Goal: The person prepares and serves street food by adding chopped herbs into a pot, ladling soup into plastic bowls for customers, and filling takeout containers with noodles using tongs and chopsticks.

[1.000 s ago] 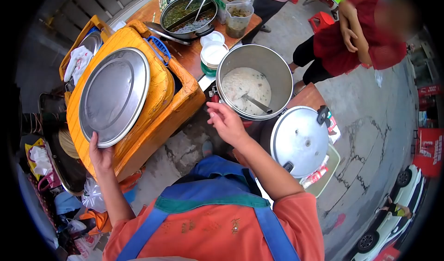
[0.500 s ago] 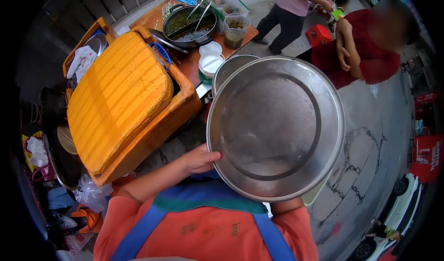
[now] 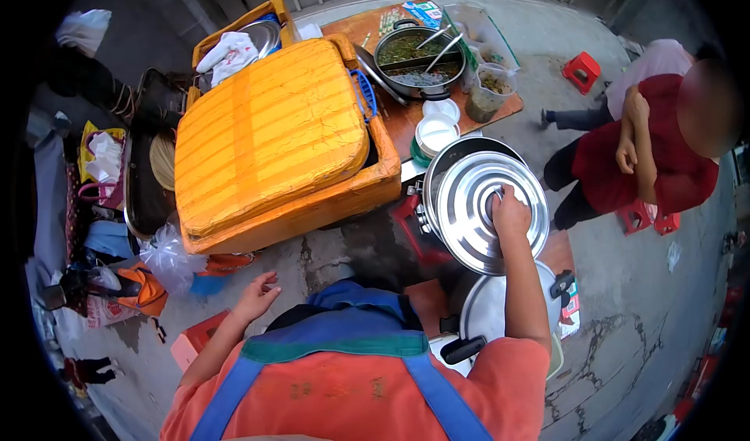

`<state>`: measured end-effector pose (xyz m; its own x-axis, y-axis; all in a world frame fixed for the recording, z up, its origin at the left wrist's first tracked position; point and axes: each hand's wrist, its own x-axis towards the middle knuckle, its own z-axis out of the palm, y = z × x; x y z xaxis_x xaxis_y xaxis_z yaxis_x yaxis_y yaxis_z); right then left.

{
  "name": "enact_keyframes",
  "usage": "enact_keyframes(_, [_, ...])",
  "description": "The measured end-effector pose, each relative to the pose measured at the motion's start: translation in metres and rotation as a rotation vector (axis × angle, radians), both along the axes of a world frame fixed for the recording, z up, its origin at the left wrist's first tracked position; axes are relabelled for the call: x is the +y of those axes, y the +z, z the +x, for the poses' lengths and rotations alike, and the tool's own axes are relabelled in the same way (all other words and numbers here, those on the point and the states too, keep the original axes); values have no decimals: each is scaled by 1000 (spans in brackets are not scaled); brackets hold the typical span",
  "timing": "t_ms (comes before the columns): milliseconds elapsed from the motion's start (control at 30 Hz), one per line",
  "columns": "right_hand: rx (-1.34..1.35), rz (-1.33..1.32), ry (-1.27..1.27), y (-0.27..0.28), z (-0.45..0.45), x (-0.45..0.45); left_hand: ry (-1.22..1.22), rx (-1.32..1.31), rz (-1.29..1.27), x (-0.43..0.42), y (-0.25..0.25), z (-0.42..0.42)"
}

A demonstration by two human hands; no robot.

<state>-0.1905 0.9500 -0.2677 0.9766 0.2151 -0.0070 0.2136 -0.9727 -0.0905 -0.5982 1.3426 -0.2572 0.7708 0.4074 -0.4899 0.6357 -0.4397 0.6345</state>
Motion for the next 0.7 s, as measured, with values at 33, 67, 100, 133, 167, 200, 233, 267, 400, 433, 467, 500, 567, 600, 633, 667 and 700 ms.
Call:
enact_keyframes(33, [-12,-15,24,-9,3,0,62,35,66,8,2,-22])
enact_keyframes(67, [-33,-6,30,-10,4,1,106,30,71,14,5,-41])
enact_keyframes(100, [-51,1,38,-11,3,2,153,91,101,16,8,-61])
enact_keyframes(133, [-41,-6,37,-8,2,3,206,154,125,11,10,-79])
enact_keyframes(167, [-33,-12,42,-5,1,6,264,153,120,5,9,-92])
enact_keyframes(200, [-50,-4,40,-7,0,7,281,147,119,0,8,-104])
enact_keyframes(233, [-61,53,44,-7,-2,7,316,140,122,-5,9,-118])
enact_keyframes(267, [-86,115,44,-12,0,4,346,153,92,-11,14,-123])
enact_keyframes(400, [-277,201,33,-20,15,3,487,89,128,-7,-2,-165])
enact_keyframes(433, [-330,321,-41,-17,19,17,510,75,128,0,3,-170])
enact_keyframes(467, [-405,489,24,-9,18,44,530,62,127,7,6,-179])
enact_keyframes(500, [-471,665,81,3,11,74,584,63,134,18,3,-190])
enact_keyframes(567, [-540,812,245,51,-40,170,542,-77,293,53,-8,-213])
enact_keyframes(600, [-499,932,336,67,-66,218,564,-86,309,74,-5,-222])
enact_keyframes(633, [-459,1044,420,78,-91,262,605,-147,299,95,1,-228])
enact_keyframes(667, [-428,1084,561,88,-118,301,637,-209,281,114,3,-237])
enact_keyframes(700, [-402,1124,696,96,-149,343,631,-223,294,141,1,-250])
